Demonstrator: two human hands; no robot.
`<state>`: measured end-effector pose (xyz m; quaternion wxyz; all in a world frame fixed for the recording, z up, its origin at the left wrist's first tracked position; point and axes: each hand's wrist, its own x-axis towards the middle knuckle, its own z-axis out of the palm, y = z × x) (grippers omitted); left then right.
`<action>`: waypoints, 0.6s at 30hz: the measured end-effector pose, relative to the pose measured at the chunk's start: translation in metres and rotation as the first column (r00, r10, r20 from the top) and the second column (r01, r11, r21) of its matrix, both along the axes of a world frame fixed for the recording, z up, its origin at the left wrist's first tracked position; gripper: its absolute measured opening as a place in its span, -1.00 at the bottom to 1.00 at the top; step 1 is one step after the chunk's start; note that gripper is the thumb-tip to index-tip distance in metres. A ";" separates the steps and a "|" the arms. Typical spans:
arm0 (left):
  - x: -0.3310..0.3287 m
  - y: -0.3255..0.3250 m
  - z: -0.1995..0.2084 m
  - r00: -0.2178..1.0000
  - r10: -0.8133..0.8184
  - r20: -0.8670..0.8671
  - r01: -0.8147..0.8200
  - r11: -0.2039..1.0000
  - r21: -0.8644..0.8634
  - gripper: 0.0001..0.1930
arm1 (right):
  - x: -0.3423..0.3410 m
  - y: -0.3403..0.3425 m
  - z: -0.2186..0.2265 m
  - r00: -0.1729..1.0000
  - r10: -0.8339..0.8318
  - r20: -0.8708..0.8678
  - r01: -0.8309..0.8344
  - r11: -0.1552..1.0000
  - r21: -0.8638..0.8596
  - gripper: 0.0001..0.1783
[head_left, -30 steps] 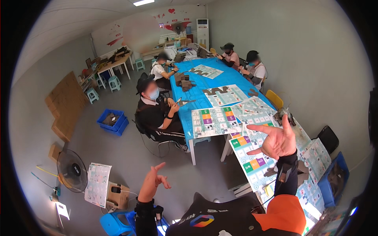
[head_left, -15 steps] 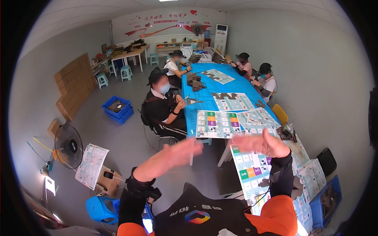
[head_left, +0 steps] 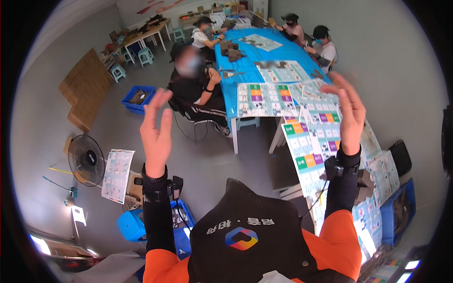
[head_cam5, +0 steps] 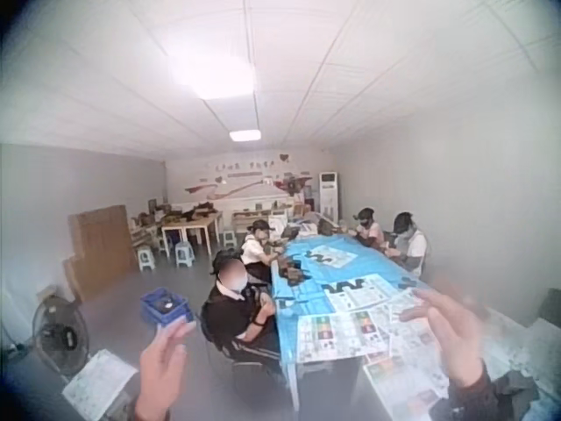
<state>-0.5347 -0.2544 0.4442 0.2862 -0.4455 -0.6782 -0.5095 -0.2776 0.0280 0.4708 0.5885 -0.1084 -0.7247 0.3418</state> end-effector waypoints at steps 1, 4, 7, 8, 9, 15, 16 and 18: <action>-0.004 -0.004 -0.009 0.969 -0.203 0.138 0.221 0.966 -0.130 -0.59 | -0.001 -0.011 -0.002 0.945 0.214 0.249 -0.211 0.977 -0.041 -0.62; 0.010 0.022 -0.023 0.765 -0.465 0.446 0.599 0.768 -0.227 -0.52 | -0.018 -0.027 -0.027 0.580 0.727 0.367 -0.631 0.687 -0.361 -0.61; 0.017 0.057 -0.040 0.405 -0.547 0.732 0.842 0.536 -0.065 -0.34 | -0.050 -0.014 -0.047 0.413 0.876 0.248 -0.740 0.482 -0.469 -0.51; 0.017 0.073 -0.050 0.370 -0.576 0.728 0.862 0.505 -0.039 -0.29 | -0.061 -0.007 -0.054 0.404 0.884 0.233 -0.764 0.467 -0.445 -0.48; 0.015 0.086 -0.060 0.336 -0.605 0.722 0.881 0.473 -0.014 -0.23 | -0.071 0.002 -0.059 0.446 0.860 0.247 -0.758 0.510 -0.406 -0.45; -0.014 0.121 -0.119 0.251 -0.776 0.579 0.512 0.614 0.601 -0.26 | -0.060 0.085 -0.112 0.802 0.515 -0.304 -0.595 0.636 -0.492 -0.40; -0.022 0.119 -0.131 0.264 -0.796 0.544 0.295 0.604 0.741 -0.27 | -0.043 0.099 -0.128 0.812 0.410 -0.415 -0.581 0.630 -0.514 -0.39; -0.038 0.098 -0.171 0.253 -0.756 0.604 0.018 0.628 0.778 -0.33 | -0.014 0.111 -0.184 0.813 0.116 -0.571 -0.496 0.652 -0.574 -0.38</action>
